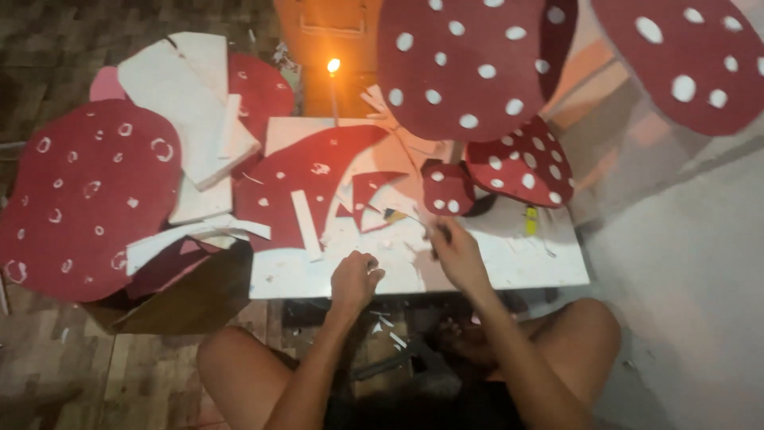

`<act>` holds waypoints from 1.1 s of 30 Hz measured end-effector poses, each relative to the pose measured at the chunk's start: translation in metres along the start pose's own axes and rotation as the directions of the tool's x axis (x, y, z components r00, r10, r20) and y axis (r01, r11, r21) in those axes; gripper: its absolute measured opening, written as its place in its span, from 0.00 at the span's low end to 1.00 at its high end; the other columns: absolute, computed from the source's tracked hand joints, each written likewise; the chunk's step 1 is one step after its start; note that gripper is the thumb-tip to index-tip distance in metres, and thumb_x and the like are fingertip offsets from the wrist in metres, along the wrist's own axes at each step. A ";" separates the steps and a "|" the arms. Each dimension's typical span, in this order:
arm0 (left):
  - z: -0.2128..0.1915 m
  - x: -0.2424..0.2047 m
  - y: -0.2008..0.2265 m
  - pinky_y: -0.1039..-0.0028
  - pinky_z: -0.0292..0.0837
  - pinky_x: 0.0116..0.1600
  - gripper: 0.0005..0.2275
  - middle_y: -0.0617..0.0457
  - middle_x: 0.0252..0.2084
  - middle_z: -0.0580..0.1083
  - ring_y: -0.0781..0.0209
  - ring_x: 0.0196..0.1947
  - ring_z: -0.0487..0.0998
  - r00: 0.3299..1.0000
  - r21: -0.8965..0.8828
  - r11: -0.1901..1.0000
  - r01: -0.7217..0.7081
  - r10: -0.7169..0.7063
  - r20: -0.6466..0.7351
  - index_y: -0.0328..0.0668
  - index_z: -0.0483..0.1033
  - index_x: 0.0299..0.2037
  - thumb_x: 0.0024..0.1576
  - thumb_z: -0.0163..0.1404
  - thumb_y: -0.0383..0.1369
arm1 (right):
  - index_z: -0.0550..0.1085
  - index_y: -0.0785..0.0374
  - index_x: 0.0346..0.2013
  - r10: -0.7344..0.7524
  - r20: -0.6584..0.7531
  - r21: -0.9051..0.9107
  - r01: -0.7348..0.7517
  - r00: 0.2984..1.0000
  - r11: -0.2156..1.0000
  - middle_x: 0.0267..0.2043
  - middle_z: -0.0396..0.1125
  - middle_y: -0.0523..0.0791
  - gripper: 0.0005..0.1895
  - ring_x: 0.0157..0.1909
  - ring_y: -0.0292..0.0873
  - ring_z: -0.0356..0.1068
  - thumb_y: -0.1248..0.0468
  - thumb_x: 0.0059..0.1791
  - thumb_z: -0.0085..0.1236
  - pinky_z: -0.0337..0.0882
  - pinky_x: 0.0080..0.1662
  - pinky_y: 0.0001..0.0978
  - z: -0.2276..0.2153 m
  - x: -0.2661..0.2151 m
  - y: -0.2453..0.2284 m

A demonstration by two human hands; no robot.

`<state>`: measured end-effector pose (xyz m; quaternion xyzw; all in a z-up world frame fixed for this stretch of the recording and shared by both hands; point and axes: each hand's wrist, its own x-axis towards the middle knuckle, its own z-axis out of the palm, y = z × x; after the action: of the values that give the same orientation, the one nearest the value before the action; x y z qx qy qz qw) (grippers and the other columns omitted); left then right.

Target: Trimming and shaping foam mushroom decorations using a utility knife and a candle flame.

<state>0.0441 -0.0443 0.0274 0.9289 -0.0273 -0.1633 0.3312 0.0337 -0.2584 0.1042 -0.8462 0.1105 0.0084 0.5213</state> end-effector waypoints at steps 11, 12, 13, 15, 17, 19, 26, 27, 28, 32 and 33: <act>-0.003 -0.040 0.033 0.57 0.77 0.48 0.04 0.48 0.36 0.77 0.46 0.43 0.79 0.976 0.008 0.986 -0.169 0.169 -0.135 0.41 0.79 0.38 0.55 0.56 0.30 | 0.79 0.55 0.43 -0.040 0.059 -0.147 0.049 0.997 0.988 0.40 0.76 0.49 0.12 0.46 0.53 0.75 0.54 0.53 0.52 0.73 0.48 0.43 -0.002 -0.066 0.050; 0.001 -0.041 0.030 0.60 0.76 0.49 0.04 0.50 0.37 0.75 0.48 0.44 0.78 0.920 0.057 0.935 -0.351 0.355 -0.167 0.41 0.77 0.38 0.56 0.54 0.31 | 0.80 0.56 0.42 -0.088 0.048 -0.194 0.096 0.995 0.976 0.39 0.76 0.49 0.12 0.46 0.53 0.75 0.55 0.53 0.52 0.73 0.48 0.43 -0.002 -0.064 0.048; -0.002 -0.043 0.032 0.60 0.76 0.49 0.04 0.50 0.37 0.75 0.48 0.44 0.78 0.917 0.062 0.931 -0.359 0.364 -0.162 0.41 0.77 0.38 0.56 0.54 0.31 | 0.80 0.56 0.42 -0.087 0.038 -0.189 0.093 0.995 0.977 0.39 0.76 0.49 0.12 0.46 0.53 0.75 0.55 0.53 0.52 0.73 0.48 0.43 -0.005 -0.063 0.038; -0.003 -0.050 0.034 0.72 0.80 0.44 0.03 0.54 0.34 0.74 0.57 0.38 0.79 0.669 0.257 0.757 -0.601 0.652 -0.356 0.41 0.78 0.29 0.53 0.56 0.24 | 0.80 0.59 0.41 -0.135 0.102 -0.209 0.154 0.986 0.966 0.40 0.75 0.51 0.13 0.46 0.56 0.74 0.56 0.53 0.52 0.72 0.47 0.48 -0.011 -0.063 0.020; -0.010 -0.051 0.038 0.72 0.78 0.41 0.03 0.54 0.33 0.74 0.58 0.36 0.79 0.577 0.350 0.677 -0.647 0.735 -0.356 0.43 0.79 0.29 0.53 0.56 0.24 | 0.80 0.59 0.41 -0.136 0.123 -0.192 0.158 0.983 0.969 0.38 0.75 0.50 0.13 0.43 0.55 0.74 0.57 0.53 0.51 0.72 0.46 0.47 -0.017 -0.064 0.006; -0.015 -0.048 0.040 0.72 0.76 0.38 0.04 0.54 0.31 0.74 0.59 0.33 0.79 0.475 0.444 0.589 -0.675 0.808 -0.349 0.44 0.79 0.28 0.53 0.56 0.24 | 0.81 0.59 0.40 -0.144 0.148 -0.174 0.169 0.978 0.970 0.35 0.75 0.49 0.13 0.41 0.53 0.74 0.57 0.54 0.51 0.71 0.45 0.46 -0.022 -0.063 -0.008; -0.025 -0.046 0.058 0.73 0.70 0.36 0.05 0.56 0.29 0.73 0.61 0.29 0.75 0.295 0.546 0.440 -0.713 0.894 -0.337 0.44 0.78 0.27 0.55 0.55 0.26 | 0.80 0.62 0.40 -0.267 0.198 -0.262 0.314 0.943 0.913 0.34 0.73 0.50 0.10 0.43 0.54 0.74 0.62 0.52 0.52 0.71 0.47 0.45 -0.032 -0.063 -0.028; -0.028 -0.047 0.063 0.73 0.69 0.36 0.05 0.56 0.29 0.73 0.61 0.29 0.75 0.269 0.565 0.418 -0.711 0.904 -0.332 0.43 0.78 0.26 0.55 0.55 0.26 | 0.80 0.60 0.41 -0.307 0.206 -0.291 0.358 0.929 0.887 0.34 0.73 0.48 0.10 0.43 0.52 0.74 0.62 0.52 0.53 0.72 0.48 0.43 -0.033 -0.062 -0.027; -0.023 -0.043 0.060 0.73 0.69 0.36 0.05 0.56 0.29 0.73 0.61 0.29 0.75 0.267 0.566 0.417 -0.711 0.905 -0.331 0.43 0.78 0.26 0.55 0.55 0.26 | 0.80 0.60 0.41 -0.308 0.205 -0.291 0.358 0.929 0.887 0.34 0.73 0.48 0.10 0.43 0.52 0.74 0.62 0.52 0.53 0.72 0.48 0.43 -0.033 -0.058 -0.021; -0.011 -0.037 0.058 0.72 0.71 0.36 0.05 0.56 0.28 0.75 0.60 0.30 0.77 0.506 0.337 0.647 -0.684 0.754 -0.419 0.45 0.79 0.27 0.54 0.57 0.29 | 0.76 0.50 0.34 -0.589 0.349 -0.650 0.641 0.729 0.408 0.33 0.66 0.40 0.06 0.38 0.44 0.66 0.65 0.49 0.52 0.65 0.41 0.36 -0.034 -0.041 0.017; -0.011 -0.038 0.061 0.72 0.72 0.37 0.03 0.56 0.28 0.76 0.59 0.30 0.78 0.617 0.201 0.739 -0.643 0.655 -0.436 0.46 0.81 0.28 0.54 0.58 0.30 | 0.74 0.50 0.32 -0.617 0.376 -0.693 0.652 0.692 0.309 0.34 0.66 0.40 0.06 0.39 0.45 0.65 0.66 0.48 0.52 0.63 0.42 0.36 -0.035 -0.035 0.030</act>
<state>0.0154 -0.0796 0.0843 0.8699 -0.2799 0.2026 0.3519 -0.0103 -0.2962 0.0980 -0.9557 -0.2566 -0.1325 0.0565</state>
